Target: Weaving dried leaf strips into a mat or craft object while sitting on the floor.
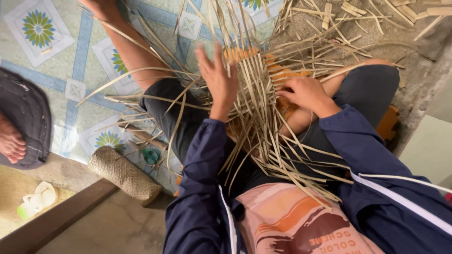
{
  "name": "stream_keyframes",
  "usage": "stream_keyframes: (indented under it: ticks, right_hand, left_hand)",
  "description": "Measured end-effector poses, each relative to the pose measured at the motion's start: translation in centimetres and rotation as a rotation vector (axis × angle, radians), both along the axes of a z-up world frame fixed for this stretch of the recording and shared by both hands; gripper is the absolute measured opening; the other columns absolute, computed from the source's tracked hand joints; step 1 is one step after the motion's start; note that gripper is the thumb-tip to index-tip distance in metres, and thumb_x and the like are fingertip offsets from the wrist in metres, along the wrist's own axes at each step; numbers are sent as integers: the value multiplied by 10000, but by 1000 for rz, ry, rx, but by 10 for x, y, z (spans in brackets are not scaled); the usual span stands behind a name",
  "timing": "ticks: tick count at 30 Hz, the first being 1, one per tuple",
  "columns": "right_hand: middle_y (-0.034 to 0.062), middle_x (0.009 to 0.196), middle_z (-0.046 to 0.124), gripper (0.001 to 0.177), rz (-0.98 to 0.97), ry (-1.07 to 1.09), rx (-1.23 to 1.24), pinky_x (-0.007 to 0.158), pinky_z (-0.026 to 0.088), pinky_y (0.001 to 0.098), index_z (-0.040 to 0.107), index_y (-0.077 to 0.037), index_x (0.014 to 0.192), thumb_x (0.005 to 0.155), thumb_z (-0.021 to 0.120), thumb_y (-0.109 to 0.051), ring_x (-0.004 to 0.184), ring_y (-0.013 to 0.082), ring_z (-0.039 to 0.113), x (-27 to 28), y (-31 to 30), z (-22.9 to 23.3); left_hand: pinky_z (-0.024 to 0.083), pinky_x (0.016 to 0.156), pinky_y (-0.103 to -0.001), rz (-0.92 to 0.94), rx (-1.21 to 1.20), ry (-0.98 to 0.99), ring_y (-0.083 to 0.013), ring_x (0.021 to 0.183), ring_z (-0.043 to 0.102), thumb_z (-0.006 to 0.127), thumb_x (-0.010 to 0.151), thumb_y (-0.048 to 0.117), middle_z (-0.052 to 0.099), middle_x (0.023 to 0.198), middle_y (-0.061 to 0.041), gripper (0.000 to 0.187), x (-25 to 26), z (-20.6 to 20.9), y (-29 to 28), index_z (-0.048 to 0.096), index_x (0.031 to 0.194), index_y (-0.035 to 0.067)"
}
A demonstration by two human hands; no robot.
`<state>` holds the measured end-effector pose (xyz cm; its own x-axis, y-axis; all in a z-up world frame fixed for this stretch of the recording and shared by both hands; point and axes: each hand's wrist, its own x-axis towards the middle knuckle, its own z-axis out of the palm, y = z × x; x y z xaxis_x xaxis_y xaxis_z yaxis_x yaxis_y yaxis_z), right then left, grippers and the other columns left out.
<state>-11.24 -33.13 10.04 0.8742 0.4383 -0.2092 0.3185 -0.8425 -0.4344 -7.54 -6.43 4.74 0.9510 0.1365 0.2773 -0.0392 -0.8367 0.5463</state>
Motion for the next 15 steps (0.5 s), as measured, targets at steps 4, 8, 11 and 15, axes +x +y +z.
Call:
stream_keyframes:
  ticks: [4,8,11,15]
  right_hand:
    - [11,973,710,140,-136,-224,33,842,566,435,763,-210,1046,1005,724,-337,971,288,714,37,-10,-36]
    - [-50,1047,698,138,-100,-311,-11,864,545,439,759,-257,1111,1004,714,-332,1006,246,704,100,0,-82]
    - [-55,1123,681,247,-54,-283,-148,995,466,497,738,-277,1176,949,733,-376,1090,244,680,132,2,-117]
    - [-60,986,701,169,-8,-86,-282,1068,394,555,738,-285,1056,904,755,-357,1089,242,689,139,-8,-116]
  left_hand:
    - [535,974,-397,-341,-158,-70,-289,1111,659,726,936,92,606,1210,-63,125,-8,2,-22,740,1059,110]
    - [574,897,-334,-433,-108,-97,-224,1012,675,758,902,156,628,1106,-5,180,17,-28,-48,743,1081,158]
    - [591,799,-377,-445,-235,-40,-314,880,689,717,909,124,636,971,-69,169,37,-66,-62,747,1076,111]
    - [604,791,-381,-368,-385,130,-277,860,718,747,854,159,648,927,-16,195,41,-99,-64,775,1041,202]
